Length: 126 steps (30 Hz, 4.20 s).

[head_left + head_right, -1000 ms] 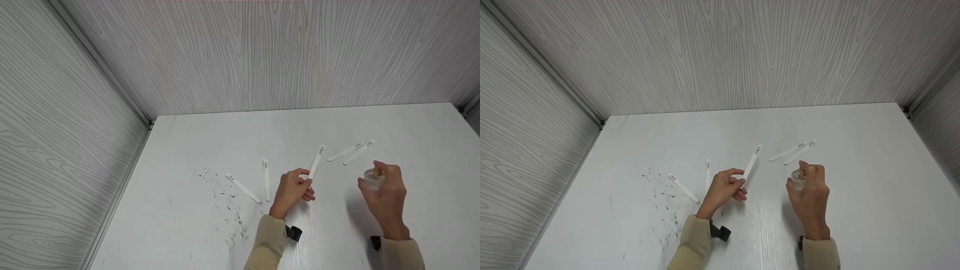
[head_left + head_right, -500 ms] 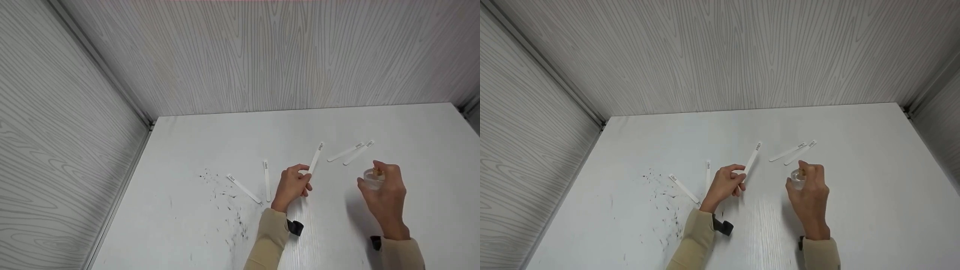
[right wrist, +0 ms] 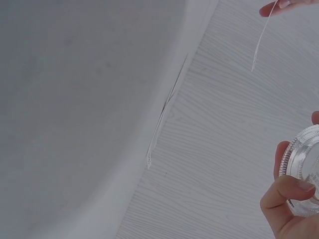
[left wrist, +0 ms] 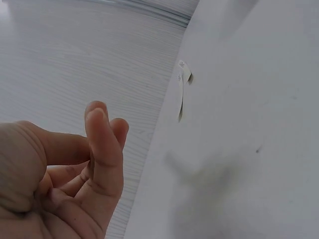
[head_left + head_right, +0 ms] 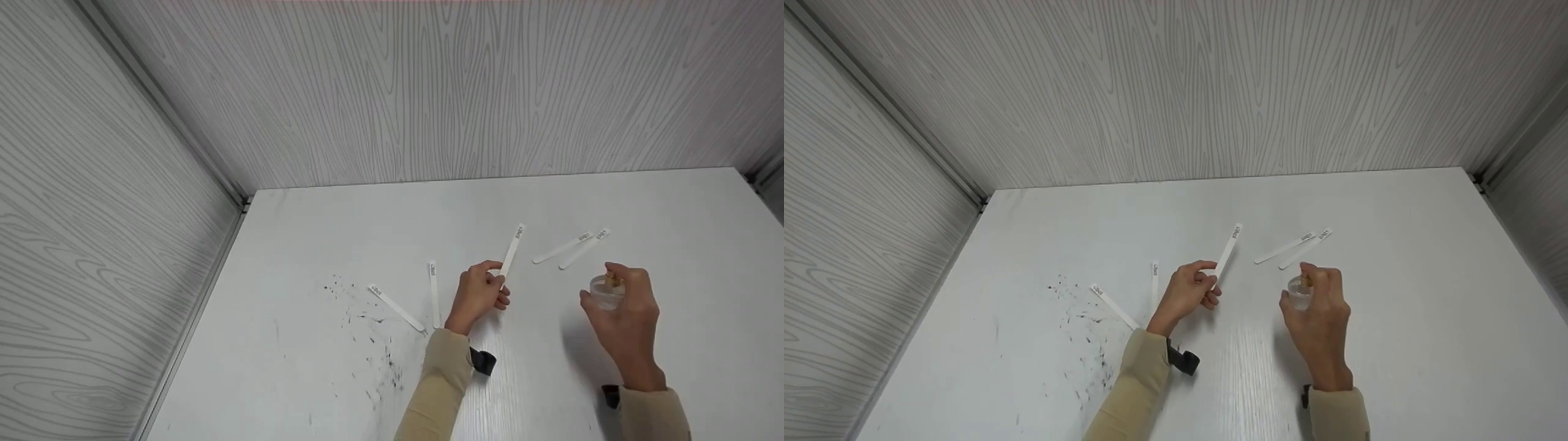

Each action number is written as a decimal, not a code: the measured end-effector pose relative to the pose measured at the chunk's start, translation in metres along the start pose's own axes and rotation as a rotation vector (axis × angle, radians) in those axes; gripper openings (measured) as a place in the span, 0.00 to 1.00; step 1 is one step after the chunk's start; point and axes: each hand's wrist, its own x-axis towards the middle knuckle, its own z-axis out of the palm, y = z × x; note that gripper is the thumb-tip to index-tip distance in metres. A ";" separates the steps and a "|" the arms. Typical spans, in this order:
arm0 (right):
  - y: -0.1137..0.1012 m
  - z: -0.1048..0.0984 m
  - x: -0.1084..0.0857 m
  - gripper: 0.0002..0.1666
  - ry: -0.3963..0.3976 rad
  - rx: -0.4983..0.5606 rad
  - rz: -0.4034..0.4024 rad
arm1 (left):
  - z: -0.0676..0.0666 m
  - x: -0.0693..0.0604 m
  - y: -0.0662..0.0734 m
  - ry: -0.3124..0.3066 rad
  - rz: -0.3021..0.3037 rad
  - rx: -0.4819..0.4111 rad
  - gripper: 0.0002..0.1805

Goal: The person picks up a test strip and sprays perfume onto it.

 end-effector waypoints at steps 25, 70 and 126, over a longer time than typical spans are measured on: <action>-0.003 -0.003 0.001 0.33 -0.040 0.001 -0.032 | 0.008 0.036 0.010 0.061 -0.072 -0.129 0.12; 0.002 -0.002 0.002 0.37 -0.003 0.028 0.001 | 0.024 0.072 -0.002 0.013 -0.254 -0.332 0.19; 0.004 -0.008 0.004 0.35 -0.020 0.018 -0.035 | -0.032 0.016 -0.002 -0.115 -0.152 -0.089 0.17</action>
